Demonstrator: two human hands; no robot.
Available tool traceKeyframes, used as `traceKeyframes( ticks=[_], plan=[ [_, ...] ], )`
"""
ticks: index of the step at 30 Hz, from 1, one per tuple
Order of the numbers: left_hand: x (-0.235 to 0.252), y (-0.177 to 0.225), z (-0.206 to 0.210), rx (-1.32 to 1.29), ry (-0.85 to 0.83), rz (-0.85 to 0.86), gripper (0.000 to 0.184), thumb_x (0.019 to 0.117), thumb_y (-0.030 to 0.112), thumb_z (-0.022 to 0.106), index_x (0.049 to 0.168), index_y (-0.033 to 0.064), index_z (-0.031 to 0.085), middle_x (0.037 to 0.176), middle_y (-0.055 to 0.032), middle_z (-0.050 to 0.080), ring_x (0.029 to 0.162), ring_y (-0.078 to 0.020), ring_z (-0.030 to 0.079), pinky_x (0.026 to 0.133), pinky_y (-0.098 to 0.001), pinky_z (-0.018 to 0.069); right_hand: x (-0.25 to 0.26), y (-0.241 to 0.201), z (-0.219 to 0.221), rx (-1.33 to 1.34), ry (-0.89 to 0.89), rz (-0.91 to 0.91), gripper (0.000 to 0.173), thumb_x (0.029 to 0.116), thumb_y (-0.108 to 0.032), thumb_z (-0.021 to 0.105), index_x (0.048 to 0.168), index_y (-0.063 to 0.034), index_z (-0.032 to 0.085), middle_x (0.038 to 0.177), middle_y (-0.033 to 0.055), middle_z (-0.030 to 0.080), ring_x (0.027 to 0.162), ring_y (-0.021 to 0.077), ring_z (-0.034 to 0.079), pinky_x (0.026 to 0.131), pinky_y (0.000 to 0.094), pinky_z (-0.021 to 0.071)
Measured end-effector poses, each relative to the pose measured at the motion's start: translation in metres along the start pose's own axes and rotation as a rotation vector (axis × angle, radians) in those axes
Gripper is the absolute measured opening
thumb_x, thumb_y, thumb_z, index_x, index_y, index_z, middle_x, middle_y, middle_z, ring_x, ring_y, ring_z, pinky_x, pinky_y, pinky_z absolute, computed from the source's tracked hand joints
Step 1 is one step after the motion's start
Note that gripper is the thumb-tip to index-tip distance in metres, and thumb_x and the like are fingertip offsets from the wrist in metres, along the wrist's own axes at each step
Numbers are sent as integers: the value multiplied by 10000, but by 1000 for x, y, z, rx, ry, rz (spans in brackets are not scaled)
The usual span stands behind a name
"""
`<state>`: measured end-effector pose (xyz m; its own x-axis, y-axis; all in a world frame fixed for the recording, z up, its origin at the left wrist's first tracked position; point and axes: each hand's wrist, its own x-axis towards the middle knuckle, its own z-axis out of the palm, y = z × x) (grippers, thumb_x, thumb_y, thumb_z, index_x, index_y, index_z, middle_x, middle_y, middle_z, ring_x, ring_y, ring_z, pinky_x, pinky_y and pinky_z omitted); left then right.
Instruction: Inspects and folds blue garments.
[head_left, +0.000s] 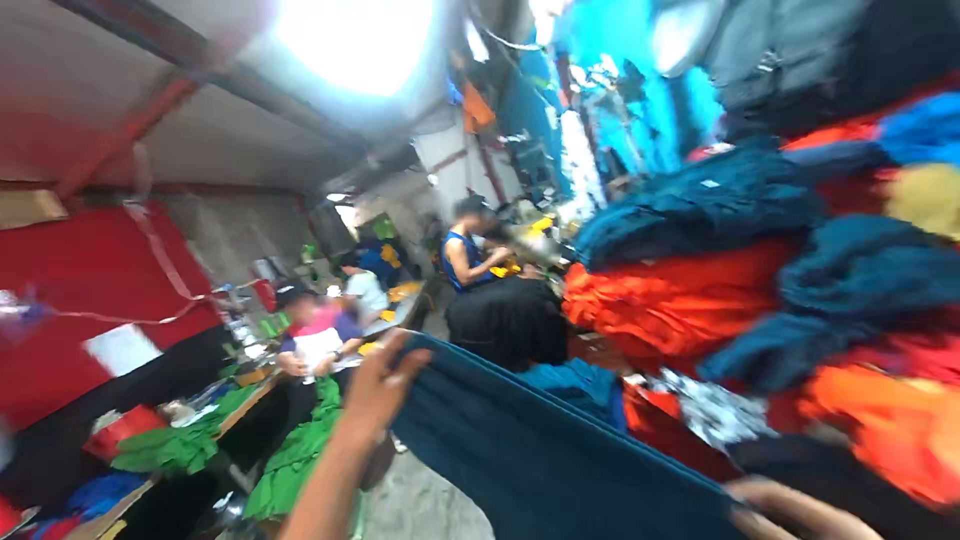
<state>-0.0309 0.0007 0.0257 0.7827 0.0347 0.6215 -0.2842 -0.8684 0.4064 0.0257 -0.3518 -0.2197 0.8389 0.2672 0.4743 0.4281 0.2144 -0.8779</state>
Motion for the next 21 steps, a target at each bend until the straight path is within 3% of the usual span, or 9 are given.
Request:
traceKeyframes(
  ticks=[1,3,5,8,13,17,19,21],
  plan=[
    [0,-6,-3,-24,5,-15,265,1011,180,617,1251,80,671,1112,-65,701,978,-147,670,871,-427,564,6,0,5,-10,16,-31,136,950,-130,628,1046,-88,715,1028,-90,712,980,-7,652,906,251,550],
    [4,-14,-7,-64,32,-14,257,1019,176,583,1258,106,648,1078,21,705,925,-49,675,837,-324,591,15,3,7,-20,23,-45,111,943,-241,664,980,-182,750,975,-124,720,933,-16,661,851,226,563],
    [5,-17,-5,-121,58,-50,183,1028,112,547,1200,105,609,959,111,679,815,41,658,748,-195,582,14,-3,6,62,2,43,60,919,-221,675,911,-198,731,898,-111,694,860,-4,647,797,220,553],
    [11,-36,2,-157,55,-99,147,1020,90,541,1131,163,603,880,183,672,761,90,647,699,-130,566,7,-8,3,318,-7,142,67,919,-168,690,860,-196,703,817,-77,680,760,2,637,719,191,552],
    [16,-50,45,-214,1,-213,131,1032,71,536,1112,142,612,866,155,682,731,74,654,669,-130,562,-9,2,-9,639,28,230,54,937,-235,689,920,-199,725,851,-31,708,764,13,672,714,199,581],
    [17,-40,98,-276,-107,-315,139,1043,50,491,1070,136,597,803,147,669,685,65,647,625,-139,560,-25,3,-29,748,229,293,98,952,-213,638,919,-192,729,841,1,719,754,32,691,696,205,593],
    [17,-35,128,-303,-165,-347,126,1042,70,489,1114,135,571,842,138,656,710,60,645,646,-148,565,-32,3,-41,752,361,342,117,953,-195,612,904,-179,717,825,19,711,736,46,685,678,214,590],
    [15,-28,160,-321,-247,-321,256,1008,71,521,1255,139,514,968,121,644,781,44,656,682,-166,580,-38,5,-50,730,516,393,144,975,-171,570,921,-162,703,814,37,711,725,67,692,666,236,597]
  ],
)
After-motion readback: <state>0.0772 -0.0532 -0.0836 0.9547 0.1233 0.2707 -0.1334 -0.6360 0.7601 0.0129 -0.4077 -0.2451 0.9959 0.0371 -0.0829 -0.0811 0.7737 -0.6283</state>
